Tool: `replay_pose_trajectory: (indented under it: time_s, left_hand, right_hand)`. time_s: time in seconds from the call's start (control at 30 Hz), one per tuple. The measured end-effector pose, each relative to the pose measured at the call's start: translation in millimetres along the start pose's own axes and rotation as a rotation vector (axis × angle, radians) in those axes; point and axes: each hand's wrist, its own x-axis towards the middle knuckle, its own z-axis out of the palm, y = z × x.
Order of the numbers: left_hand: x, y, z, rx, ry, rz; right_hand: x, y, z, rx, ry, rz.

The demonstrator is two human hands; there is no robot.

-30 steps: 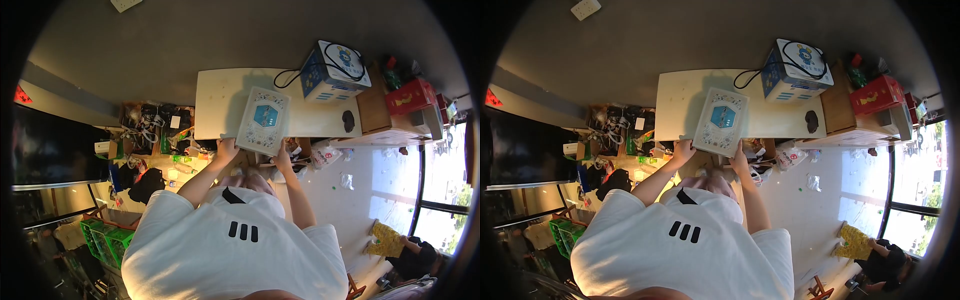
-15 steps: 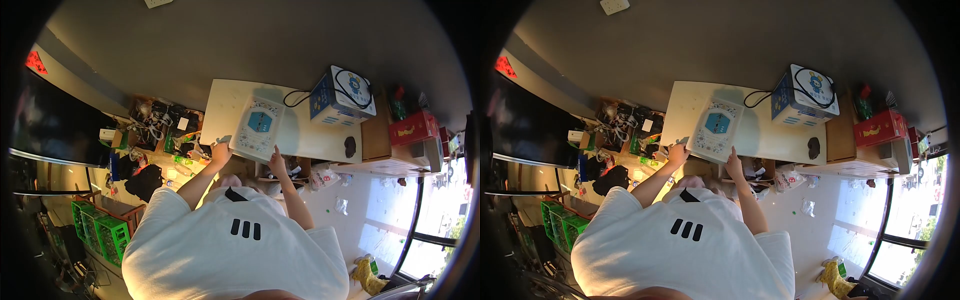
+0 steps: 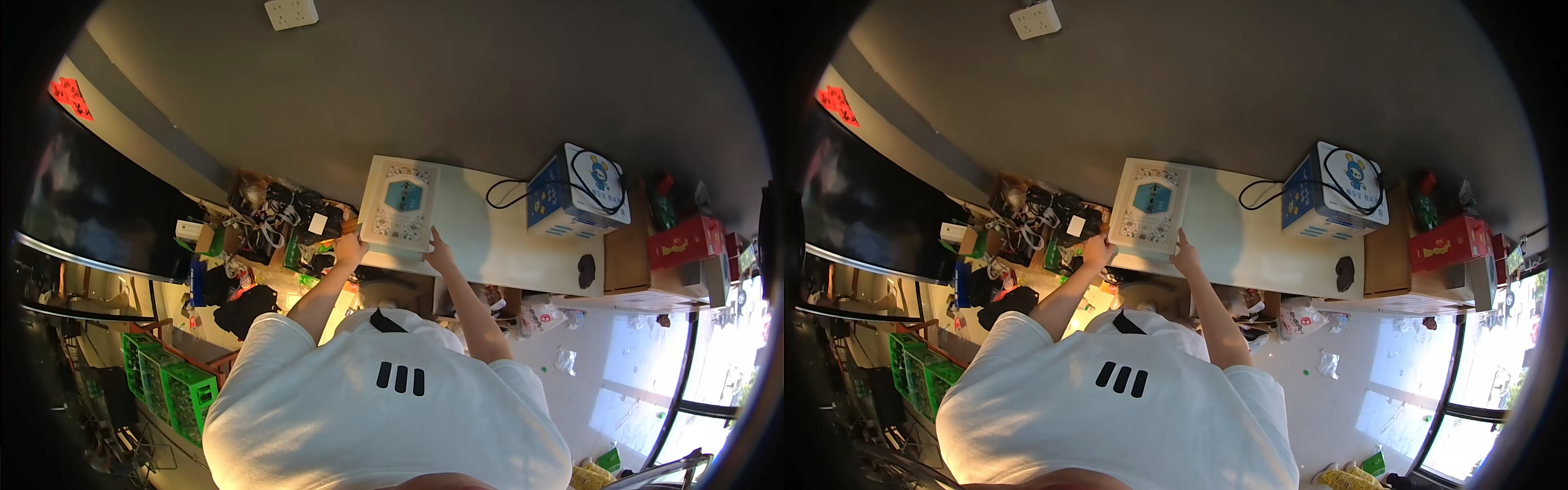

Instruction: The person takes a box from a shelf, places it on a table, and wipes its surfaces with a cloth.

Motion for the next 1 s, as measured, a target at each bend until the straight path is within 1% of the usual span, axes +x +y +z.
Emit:
replay_pose_trajectory:
  time_s: [0.1,0.17,0.27,0.33,0.4,0.43,0.5,0.6,0.67,0.73,0.8,0.87,0.9,0.93,0.97,1.0]
  left_hand:
    - [11.8,-5.9,-3.4,-0.008,-0.05,-0.054]
    - [18.0,-13.8,2.4,-0.065,-0.046,-0.067]
    - [25.7,-13.0,4.5,-0.037,-0.036,-0.081]
    - [32.7,-10.6,7.3,-0.027,-0.04,-0.094]
    - [39.8,-13.9,12.5,-0.012,-0.046,-0.108]
    - [43.6,-16.8,16.6,-0.023,-0.016,-0.081]
    - [49.9,-22.9,20.6,-0.033,0.006,-0.056]
    - [63.0,-26.5,21.4,-0.028,0.011,-0.039]
    - [70.4,-30.3,21.9,-0.119,-0.096,-0.074]
    - [70.5,-27.6,20.2,-0.115,-0.085,-0.067]
    - [69.0,-28.8,22.2,-0.107,-0.079,-0.058]
    - [64.5,-35.1,28.6,0.027,-0.08,-0.034]
    - [59.8,-29.3,19.7,0.028,-0.082,-0.035]
    - [52.0,-14.4,-0.8,0.026,0.06,0.067]
    - [46.9,-4.4,-17.3,0.024,0.202,0.171]
    - [48.5,-2.5,-25.0,0.023,0.203,0.175]
  right_hand:
    - [18.9,-5.9,10.5,-0.038,0.027,-0.018]
    - [30.0,-3.7,17.6,-0.042,0.043,-0.041]
    - [43.4,-0.9,24.5,-0.032,0.073,-0.065]
    - [49.5,-12.4,20.0,-0.02,0.086,-0.065]
    - [56.1,-18.8,17.3,0.039,0.012,0.061]
    - [61.0,-18.0,20.7,0.043,0.008,0.065]
    - [66.2,-21.3,25.6,0.004,0.105,0.016]
    - [70.2,-30.3,27.7,-0.024,0.113,0.076]
    - [74.2,-36.7,24.7,-0.004,0.095,0.089]
    - [78.7,-30.0,28.4,0.015,0.075,0.11]
    - [75.4,-27.4,38.0,-0.006,0.237,-0.026]
    - [69.1,-26.9,45.8,-0.025,0.277,0.011]
    - [65.3,-30.4,45.9,-0.047,0.32,0.039]
    - [56.8,-36.1,42.3,-0.047,0.318,0.04]
    - [42.8,-48.0,34.8,-0.198,0.327,-0.009]
    - [37.5,-54.4,29.7,-0.349,0.338,-0.06]
